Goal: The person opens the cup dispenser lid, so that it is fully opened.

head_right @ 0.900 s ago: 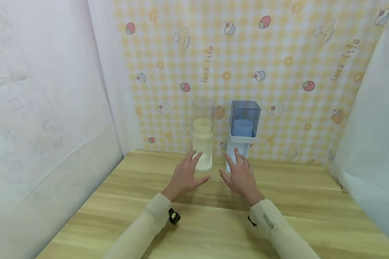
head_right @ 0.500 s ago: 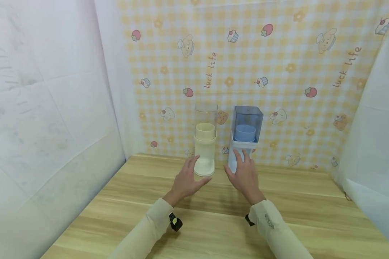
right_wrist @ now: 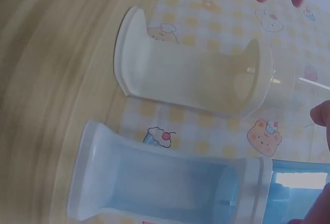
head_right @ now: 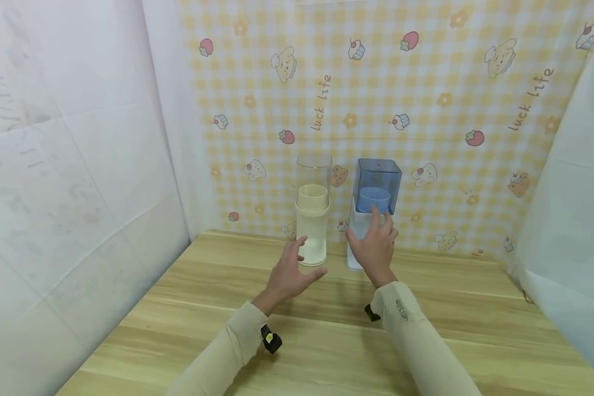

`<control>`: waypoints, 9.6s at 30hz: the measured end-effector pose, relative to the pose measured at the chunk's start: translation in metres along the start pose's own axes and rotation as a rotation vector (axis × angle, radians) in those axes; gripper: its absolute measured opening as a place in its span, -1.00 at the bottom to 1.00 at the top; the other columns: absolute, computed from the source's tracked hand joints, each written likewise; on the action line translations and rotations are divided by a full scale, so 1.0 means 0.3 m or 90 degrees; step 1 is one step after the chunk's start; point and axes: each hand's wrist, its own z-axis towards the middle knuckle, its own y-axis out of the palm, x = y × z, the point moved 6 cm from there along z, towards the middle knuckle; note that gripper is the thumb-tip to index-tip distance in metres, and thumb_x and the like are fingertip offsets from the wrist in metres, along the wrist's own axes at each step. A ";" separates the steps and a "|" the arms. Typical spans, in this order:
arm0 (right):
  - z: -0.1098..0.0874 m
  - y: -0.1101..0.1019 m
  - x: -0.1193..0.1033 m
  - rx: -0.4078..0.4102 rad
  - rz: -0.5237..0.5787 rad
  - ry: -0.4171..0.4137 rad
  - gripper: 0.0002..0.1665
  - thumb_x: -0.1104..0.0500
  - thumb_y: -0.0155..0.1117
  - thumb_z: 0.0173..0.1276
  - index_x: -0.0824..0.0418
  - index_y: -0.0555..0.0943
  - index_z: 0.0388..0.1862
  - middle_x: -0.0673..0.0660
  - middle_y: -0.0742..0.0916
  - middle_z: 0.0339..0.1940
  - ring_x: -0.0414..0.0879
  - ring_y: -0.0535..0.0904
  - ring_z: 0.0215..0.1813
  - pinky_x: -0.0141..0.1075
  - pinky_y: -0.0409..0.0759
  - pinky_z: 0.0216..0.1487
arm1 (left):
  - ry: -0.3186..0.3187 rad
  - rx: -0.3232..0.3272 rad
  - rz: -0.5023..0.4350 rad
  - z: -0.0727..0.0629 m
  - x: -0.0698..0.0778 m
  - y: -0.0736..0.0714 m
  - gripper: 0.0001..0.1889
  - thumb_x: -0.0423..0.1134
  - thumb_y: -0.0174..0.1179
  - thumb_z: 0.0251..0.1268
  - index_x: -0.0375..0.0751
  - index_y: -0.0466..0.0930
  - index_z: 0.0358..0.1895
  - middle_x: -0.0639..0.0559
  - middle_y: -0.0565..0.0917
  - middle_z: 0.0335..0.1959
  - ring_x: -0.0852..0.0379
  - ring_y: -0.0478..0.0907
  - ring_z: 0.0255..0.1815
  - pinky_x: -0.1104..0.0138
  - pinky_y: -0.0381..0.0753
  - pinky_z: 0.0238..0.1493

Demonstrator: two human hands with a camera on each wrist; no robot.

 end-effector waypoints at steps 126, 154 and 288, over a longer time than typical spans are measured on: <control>-0.015 -0.188 0.038 0.019 0.231 -0.093 0.36 0.18 0.58 -0.05 0.03 -0.04 0.64 0.49 0.43 0.29 0.40 0.48 0.15 0.26 0.50 0.01 | -0.017 -0.126 -0.231 -0.034 0.065 -0.052 -0.04 0.16 0.35 0.20 -0.01 0.03 0.57 -0.13 0.27 0.47 -0.12 0.53 0.19 0.16 0.60 0.01; -0.146 -0.227 -0.074 -0.126 0.514 -0.264 0.26 0.40 0.48 -0.05 0.26 0.00 0.59 -0.07 0.51 0.36 -0.21 0.57 0.15 -0.50 0.54 -0.05 | 0.031 -0.129 -0.292 -0.070 0.113 -0.128 0.03 0.33 0.31 0.11 0.02 0.03 0.58 -0.03 0.26 0.50 -0.02 0.46 0.26 -0.10 0.47 0.11; -0.094 -0.344 -0.185 -0.237 0.748 -0.297 0.23 0.54 0.56 -0.12 0.33 0.07 0.49 0.20 0.39 0.29 -0.02 0.47 0.18 -0.37 0.58 0.04 | 0.096 -0.157 -0.354 -0.117 0.123 -0.050 0.02 -0.22 0.52 -0.01 -0.06 0.04 0.50 -0.02 0.38 0.36 0.14 0.41 0.27 0.33 0.52 0.12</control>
